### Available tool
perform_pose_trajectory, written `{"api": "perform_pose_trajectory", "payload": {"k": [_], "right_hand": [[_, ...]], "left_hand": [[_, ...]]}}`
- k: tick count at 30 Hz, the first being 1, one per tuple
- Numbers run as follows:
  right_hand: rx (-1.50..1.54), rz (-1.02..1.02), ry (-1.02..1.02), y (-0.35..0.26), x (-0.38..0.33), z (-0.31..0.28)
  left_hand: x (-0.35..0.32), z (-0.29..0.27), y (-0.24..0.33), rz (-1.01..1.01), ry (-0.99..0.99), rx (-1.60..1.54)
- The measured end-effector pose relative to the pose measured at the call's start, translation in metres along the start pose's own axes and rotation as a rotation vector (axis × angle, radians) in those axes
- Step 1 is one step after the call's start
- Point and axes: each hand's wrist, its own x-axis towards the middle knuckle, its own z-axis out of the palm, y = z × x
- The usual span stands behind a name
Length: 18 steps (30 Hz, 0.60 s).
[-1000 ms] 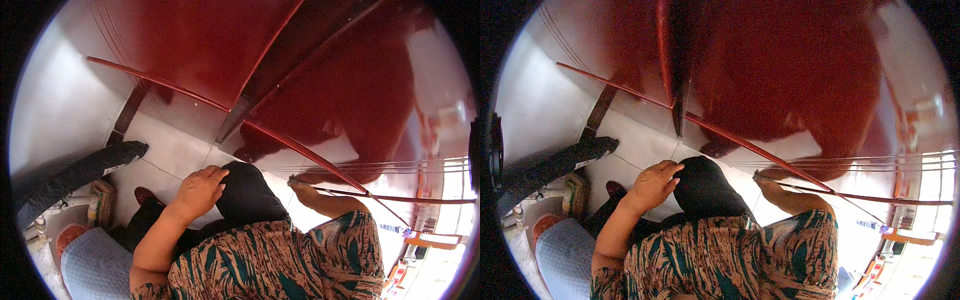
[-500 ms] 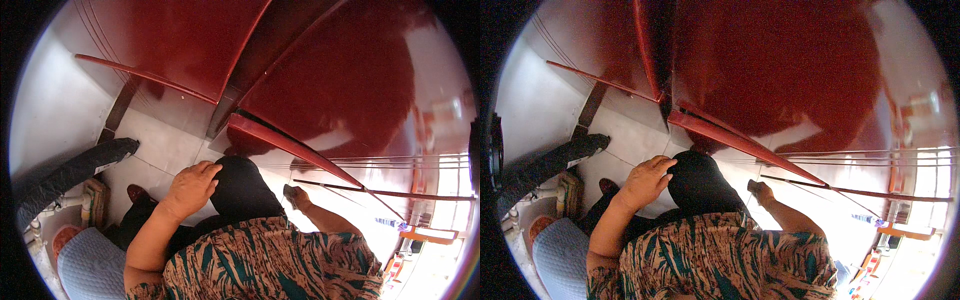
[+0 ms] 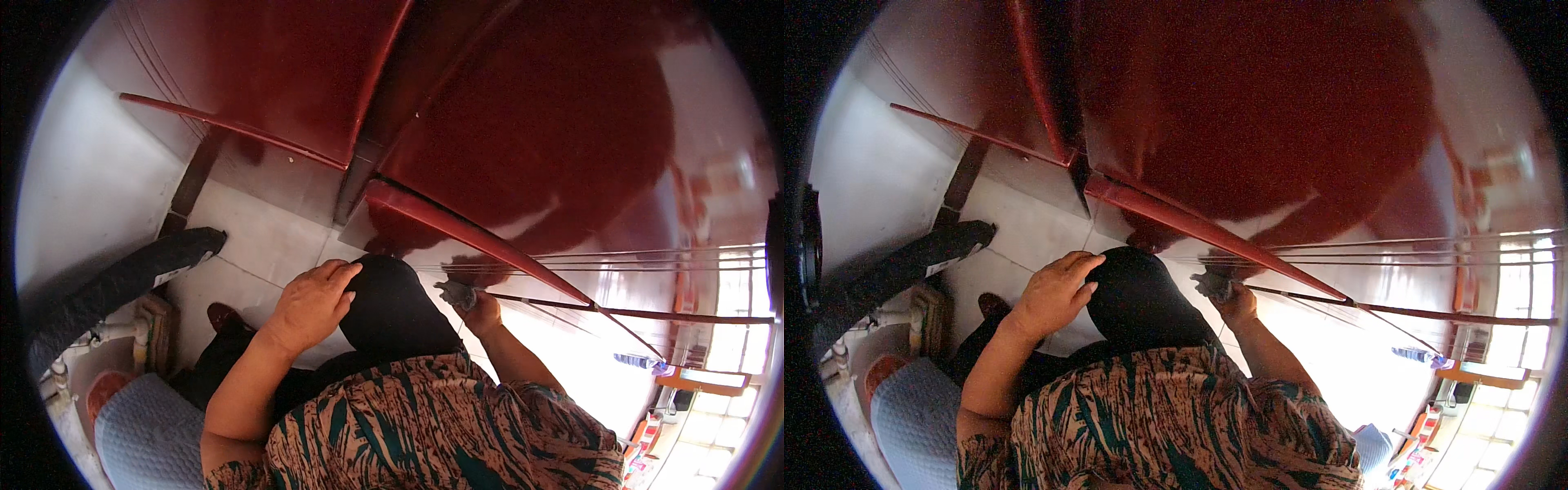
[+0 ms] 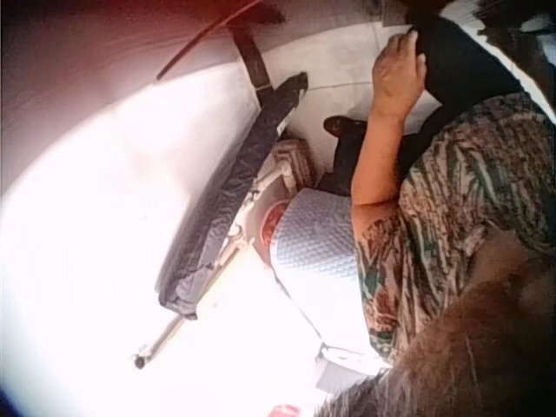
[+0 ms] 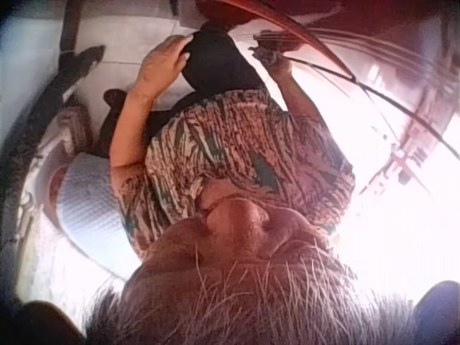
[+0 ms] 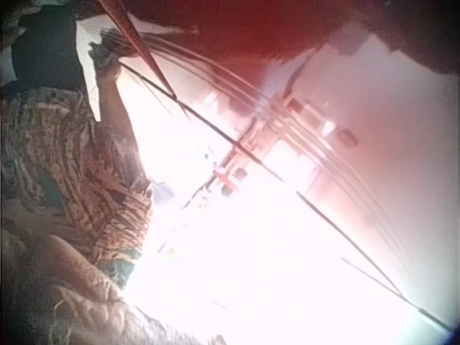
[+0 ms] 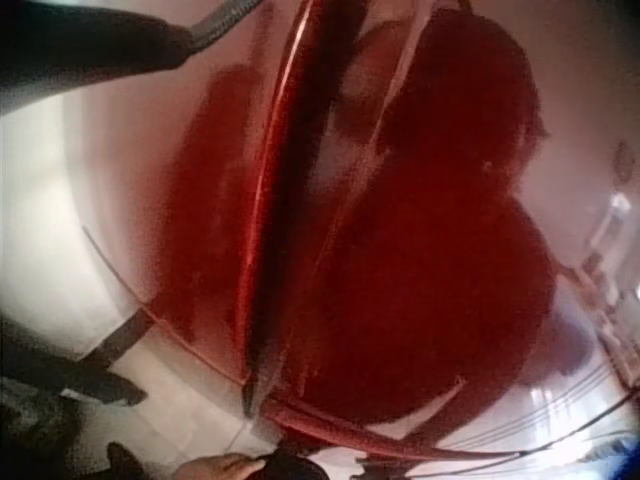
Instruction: The person wipes the exterior surfaces of a wooden wardrobe using a cloth, reaching various panels and corners.
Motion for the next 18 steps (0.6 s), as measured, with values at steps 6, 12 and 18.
{"api": "perform_pose_trajectory", "payload": {"k": [6,12,18], "right_hand": [[0.057,0.085,0.086,0.028,0.046,0.023],[-0.119,0.161,0.129,0.046,0.1,-0.005],[-0.124,0.121,0.145,0.056,0.087,0.051]], "left_hand": [[-0.007,-0.003,-0.001,-0.034,0.015,-0.017],[-0.01,-0.004,-0.001,-0.068,-0.03,-0.009],[-0.016,-0.006,-0.004,-0.102,-0.035,0.015]]}}
